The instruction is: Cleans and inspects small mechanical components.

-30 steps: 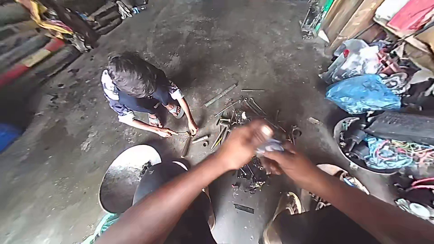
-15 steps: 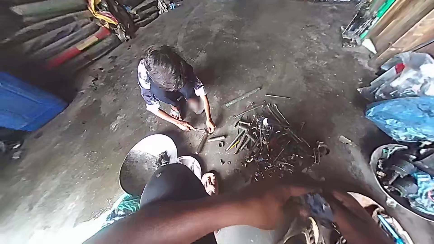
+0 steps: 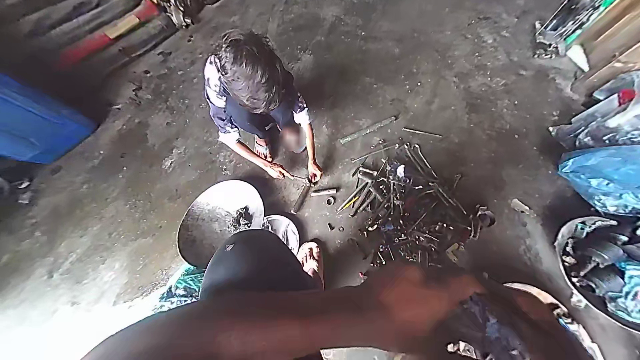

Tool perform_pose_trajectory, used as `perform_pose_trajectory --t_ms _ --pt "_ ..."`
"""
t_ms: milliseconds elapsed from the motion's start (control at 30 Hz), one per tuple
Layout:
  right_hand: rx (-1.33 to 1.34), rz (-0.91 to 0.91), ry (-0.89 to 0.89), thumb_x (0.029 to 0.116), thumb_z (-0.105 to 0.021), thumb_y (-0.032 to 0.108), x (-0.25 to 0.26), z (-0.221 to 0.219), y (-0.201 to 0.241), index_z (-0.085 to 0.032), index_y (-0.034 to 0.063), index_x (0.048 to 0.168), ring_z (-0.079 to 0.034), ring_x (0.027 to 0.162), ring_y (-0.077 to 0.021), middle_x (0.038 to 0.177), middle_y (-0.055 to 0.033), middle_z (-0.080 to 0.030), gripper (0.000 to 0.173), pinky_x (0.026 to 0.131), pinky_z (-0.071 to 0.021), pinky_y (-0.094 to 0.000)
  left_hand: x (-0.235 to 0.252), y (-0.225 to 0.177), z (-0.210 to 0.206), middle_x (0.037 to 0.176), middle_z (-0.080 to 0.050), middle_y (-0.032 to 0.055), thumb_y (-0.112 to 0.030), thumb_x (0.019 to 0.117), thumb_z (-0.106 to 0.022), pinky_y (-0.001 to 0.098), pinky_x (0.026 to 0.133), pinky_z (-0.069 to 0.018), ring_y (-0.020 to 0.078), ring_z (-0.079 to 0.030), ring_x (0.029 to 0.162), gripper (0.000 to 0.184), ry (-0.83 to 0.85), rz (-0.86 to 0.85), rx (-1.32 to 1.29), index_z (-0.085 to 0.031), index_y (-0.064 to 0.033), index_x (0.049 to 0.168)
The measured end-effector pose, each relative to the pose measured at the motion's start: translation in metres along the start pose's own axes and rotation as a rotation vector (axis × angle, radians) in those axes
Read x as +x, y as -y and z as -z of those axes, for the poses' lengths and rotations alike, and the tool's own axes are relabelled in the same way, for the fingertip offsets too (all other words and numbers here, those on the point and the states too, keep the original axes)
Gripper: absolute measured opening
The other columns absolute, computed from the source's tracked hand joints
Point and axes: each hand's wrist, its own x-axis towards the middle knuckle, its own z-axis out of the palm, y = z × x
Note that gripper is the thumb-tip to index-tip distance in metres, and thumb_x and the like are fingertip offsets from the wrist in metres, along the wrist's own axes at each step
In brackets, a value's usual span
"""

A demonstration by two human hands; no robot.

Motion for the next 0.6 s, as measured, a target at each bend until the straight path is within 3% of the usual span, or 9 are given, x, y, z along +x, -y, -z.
perform_pose_trajectory --t_ms 67,133,200,267,300,400,433,500,600 --pt "-0.018 0.04 -0.104 0.0951 -0.052 -0.008 0.0 -0.013 0.021 -0.067 -0.0017 0.1 -0.063 0.088 0.0105 0.091 0.0112 -0.07 0.016 0.086 -0.0525 -0.0111 0.003 0.001 0.008 0.102 -0.072 0.0142 -0.028 0.0955 -0.073 0.0466 0.079 -0.0583 0.0264 -0.072 0.09 0.041 -0.02 -0.032 -0.073 -0.064 -0.0016 0.125" --pt "-0.15 0.229 -0.105 0.0931 -0.057 -0.008 -0.002 -0.007 0.007 -0.065 -0.0123 0.108 -0.063 0.097 0.0071 0.102 0.0028 -0.071 0.018 0.092 -0.0503 -0.0125 0.007 0.005 0.005 0.108 -0.073 0.0132 -0.024 0.0961 -0.072 0.0423 0.087 -0.0581 0.0207 -0.071 0.097 0.037 -0.1 -0.06 -0.215 -0.066 0.0007 0.124" --pt "-0.082 0.331 -0.105 0.0965 -0.061 -0.001 0.0 0.003 -0.004 -0.071 0.0031 0.113 -0.063 0.103 0.0095 0.109 0.0129 -0.072 0.02 0.094 -0.0535 -0.0153 0.012 0.009 -0.001 0.115 -0.072 0.0136 -0.015 0.0959 -0.072 0.0391 0.094 -0.0571 0.0167 -0.07 0.105 0.035 -0.193 -0.087 -0.392 -0.065 0.0045 0.124" --pt "-0.039 0.413 -0.088 0.0999 -0.065 0.014 0.002 0.011 -0.01 -0.074 0.0259 0.115 -0.065 0.099 0.0084 0.11 0.0204 -0.072 0.022 0.088 -0.0565 -0.0173 0.018 0.005 -0.008 0.107 -0.072 0.0116 -0.011 0.0973 -0.068 0.0366 0.091 -0.0574 0.0129 -0.069 0.099 0.026 -0.322 -0.061 -0.583 -0.066 0.0065 0.117" --pt "-0.07 0.475 -0.084 0.0997 -0.066 0.018 0.004 0.013 -0.01 -0.073 0.0299 0.119 -0.066 0.098 0.0071 0.111 0.02 -0.073 0.024 0.086 -0.0573 -0.017 0.022 0.002 -0.01 0.102 -0.071 0.0091 -0.01 0.0987 -0.065 0.0332 0.088 -0.0574 0.0099 -0.068 0.095 0.021 -0.39 -0.021 -0.687 -0.067 0.0065 0.113" --pt "-0.564 0.647 -0.166 0.0989 -0.07 0.027 0.001 0.01 -0.006 -0.069 0.0072 0.12 -0.066 0.091 -0.0091 0.101 -0.0079 -0.071 0.029 0.082 -0.0543 -0.0222 0.03 0.001 -0.013 0.096 -0.07 0.0035 -0.005 0.0985 -0.063 0.0279 0.086 -0.0567 0.0057 -0.067 0.09 0.013 -0.497 0.109 -0.85 -0.065 0.0034 0.107" --pt "-0.749 0.681 -0.183 0.0999 -0.068 0.031 -0.001 0.007 -0.005 -0.068 0.0061 0.121 -0.066 0.096 -0.0138 0.103 -0.0115 -0.071 0.032 0.088 -0.0534 -0.024 0.031 0.004 -0.014 0.097 -0.07 0.0038 -0.003 0.0959 -0.066 0.028 0.087 -0.0571 0.0064 -0.067 0.091 0.014 -0.507 0.142 -0.833 -0.066 0.0035 0.108" --pt "-0.956 0.818 -0.258 0.1017 -0.064 0.032 0.003 0.005 -0.015 -0.066 0.0081 0.119 -0.065 0.093 -0.0199 0.097 -0.0104 -0.067 0.03 0.087 -0.0536 -0.0287 0.036 0.009 -0.016 0.099 -0.071 0.0042 -0.001 0.0927 -0.069 0.0282 0.088 -0.0581 0.0079 -0.069 0.092 0.018 -0.481 0.206 -0.824 -0.066 0.0021 0.11" --pt "-1.042 1.008 -0.224 0.1019 -0.063 0.023 0.008 0.01 -0.023 -0.065 0.0053 0.118 -0.067 0.09 -0.0252 0.096 -0.011 -0.067 0.024 0.084 -0.0575 -0.0358 0.047 0.011 -0.014 0.098 -0.073 0.0038 0.001 0.0901 -0.071 0.0277 0.084 -0.0592 0.0091 -0.07 0.09 0.023 -0.342 0.402 -0.896 -0.067 -0.0011 0.112"
